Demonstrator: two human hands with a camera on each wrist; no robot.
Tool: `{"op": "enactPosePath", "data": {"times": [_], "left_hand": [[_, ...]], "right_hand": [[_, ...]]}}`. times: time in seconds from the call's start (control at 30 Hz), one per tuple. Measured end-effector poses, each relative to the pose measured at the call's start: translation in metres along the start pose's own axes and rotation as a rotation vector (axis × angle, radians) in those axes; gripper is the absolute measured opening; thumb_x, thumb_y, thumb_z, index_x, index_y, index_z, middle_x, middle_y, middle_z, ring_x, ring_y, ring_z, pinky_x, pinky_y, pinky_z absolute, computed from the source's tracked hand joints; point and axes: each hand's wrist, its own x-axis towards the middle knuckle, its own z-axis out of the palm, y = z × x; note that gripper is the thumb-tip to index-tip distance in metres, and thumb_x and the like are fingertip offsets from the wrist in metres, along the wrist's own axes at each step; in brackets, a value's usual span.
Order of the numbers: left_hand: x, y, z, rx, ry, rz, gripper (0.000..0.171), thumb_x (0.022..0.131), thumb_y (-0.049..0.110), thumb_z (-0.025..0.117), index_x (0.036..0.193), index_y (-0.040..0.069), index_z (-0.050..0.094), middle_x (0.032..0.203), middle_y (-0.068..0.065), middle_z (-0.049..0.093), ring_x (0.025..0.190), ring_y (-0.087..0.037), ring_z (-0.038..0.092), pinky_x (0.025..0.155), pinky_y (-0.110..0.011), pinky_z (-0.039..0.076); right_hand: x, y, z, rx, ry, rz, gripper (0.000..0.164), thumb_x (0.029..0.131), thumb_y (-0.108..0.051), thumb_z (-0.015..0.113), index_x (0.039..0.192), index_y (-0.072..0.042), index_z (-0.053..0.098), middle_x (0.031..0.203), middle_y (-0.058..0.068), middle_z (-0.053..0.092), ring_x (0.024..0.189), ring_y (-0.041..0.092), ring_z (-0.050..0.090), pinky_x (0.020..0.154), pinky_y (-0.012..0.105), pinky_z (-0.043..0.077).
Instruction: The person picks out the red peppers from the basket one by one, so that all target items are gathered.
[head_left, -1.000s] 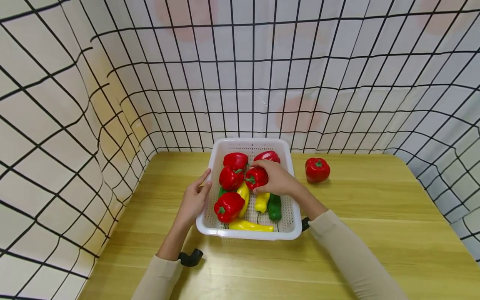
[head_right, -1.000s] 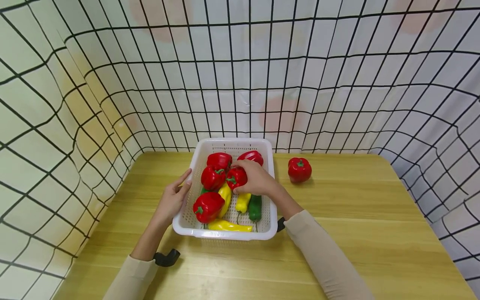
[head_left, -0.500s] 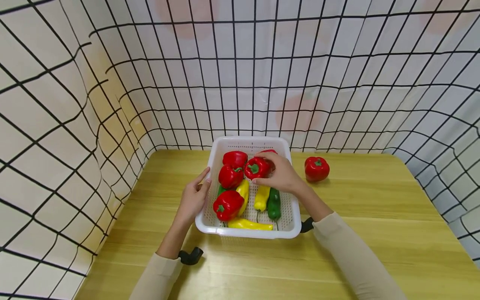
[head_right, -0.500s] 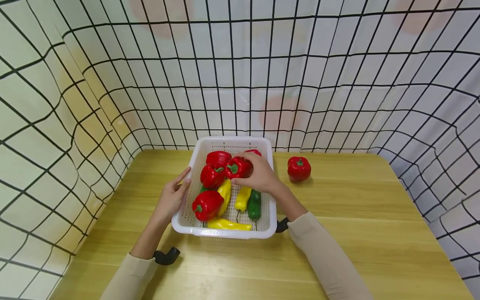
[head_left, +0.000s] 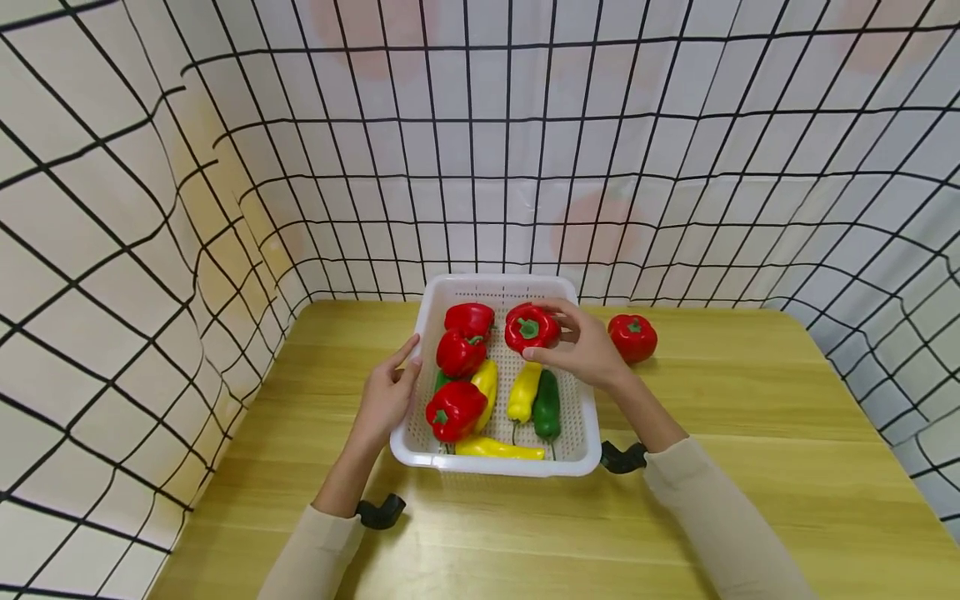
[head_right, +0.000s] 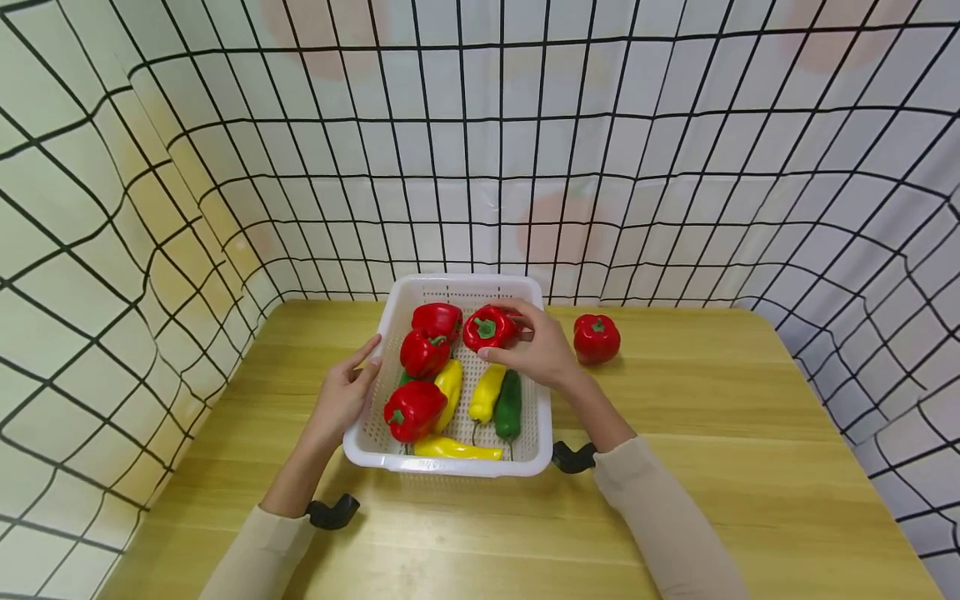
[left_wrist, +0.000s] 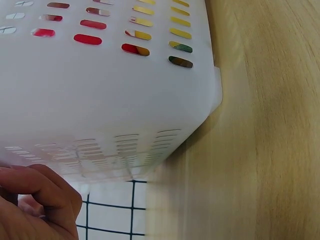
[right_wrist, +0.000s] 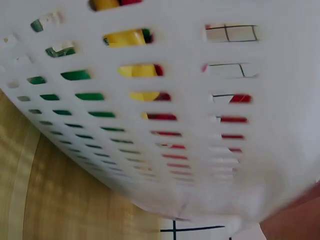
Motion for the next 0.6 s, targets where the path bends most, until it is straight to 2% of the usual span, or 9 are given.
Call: {"op": "enactPosePath", "data": {"times": [0.1,0.23,0.33,0.4,0.47,0.6], "left_hand": [[-0.001,0.001,0.000,0.004,0.006,-0.001,0.045,0.107,0.036,0.055,0.152,0.039,0.050,0.117,-0.021,0.072,0.077,-0.023,0.064,0.062,-0.030,0.057],[-0.002,0.003,0.000,0.007,0.010,-0.013,0.045,0.107,0.037,0.055,0.152,0.040,0.050,0.119,-0.020,0.072,0.078,-0.023,0.065,0.063,-0.031,0.058],[-0.001,0.003,-0.001,0.006,0.010,-0.018,0.045,0.107,0.037,0.055,0.152,0.041,0.050,0.115,-0.021,0.072,0.074,-0.022,0.063,0.061,-0.030,0.057],[-0.001,0.002,-0.001,0.002,0.007,-0.019,0.045,0.107,0.036,0.055,0.152,0.041,0.049,0.111,-0.022,0.072,0.069,-0.020,0.060,0.059,-0.029,0.056],[-0.001,0.002,-0.001,-0.002,0.003,-0.023,0.045,0.108,0.036,0.055,0.152,0.042,0.049,0.105,-0.024,0.071,0.064,-0.019,0.056,0.057,-0.028,0.054],[-0.002,0.002,0.000,-0.007,0.000,-0.026,0.045,0.108,0.035,0.055,0.152,0.041,0.049,0.104,-0.024,0.070,0.065,-0.019,0.057,0.056,-0.028,0.055]], "right_hand": [[-0.004,0.001,-0.008,0.031,0.016,-0.004,0.068,0.083,-0.030,0.087,0.143,-0.029,0.056,0.146,0.000,0.057,0.133,0.030,0.054,0.104,0.050,0.054],[-0.010,0.001,-0.021,0.050,0.053,-0.015,0.068,0.084,-0.025,0.087,0.144,-0.024,0.056,0.147,0.000,0.056,0.133,0.028,0.054,0.101,0.037,0.056],[-0.014,0.002,-0.030,0.042,0.076,-0.025,0.069,0.085,-0.022,0.085,0.146,-0.019,0.054,0.147,0.003,0.056,0.132,0.028,0.055,0.097,0.024,0.056],[-0.017,0.002,-0.036,0.033,0.089,-0.032,0.071,0.086,-0.021,0.085,0.148,-0.016,0.052,0.147,0.006,0.055,0.130,0.031,0.056,0.095,0.020,0.055],[-0.021,0.002,-0.043,0.027,0.107,-0.021,0.071,0.087,-0.021,0.084,0.149,-0.017,0.051,0.148,0.008,0.054,0.128,0.032,0.057,0.092,0.017,0.055],[-0.030,0.001,-0.057,0.025,0.145,0.019,0.069,0.089,-0.022,0.082,0.150,-0.020,0.050,0.147,0.009,0.053,0.129,0.030,0.056,0.089,0.015,0.056]]}}
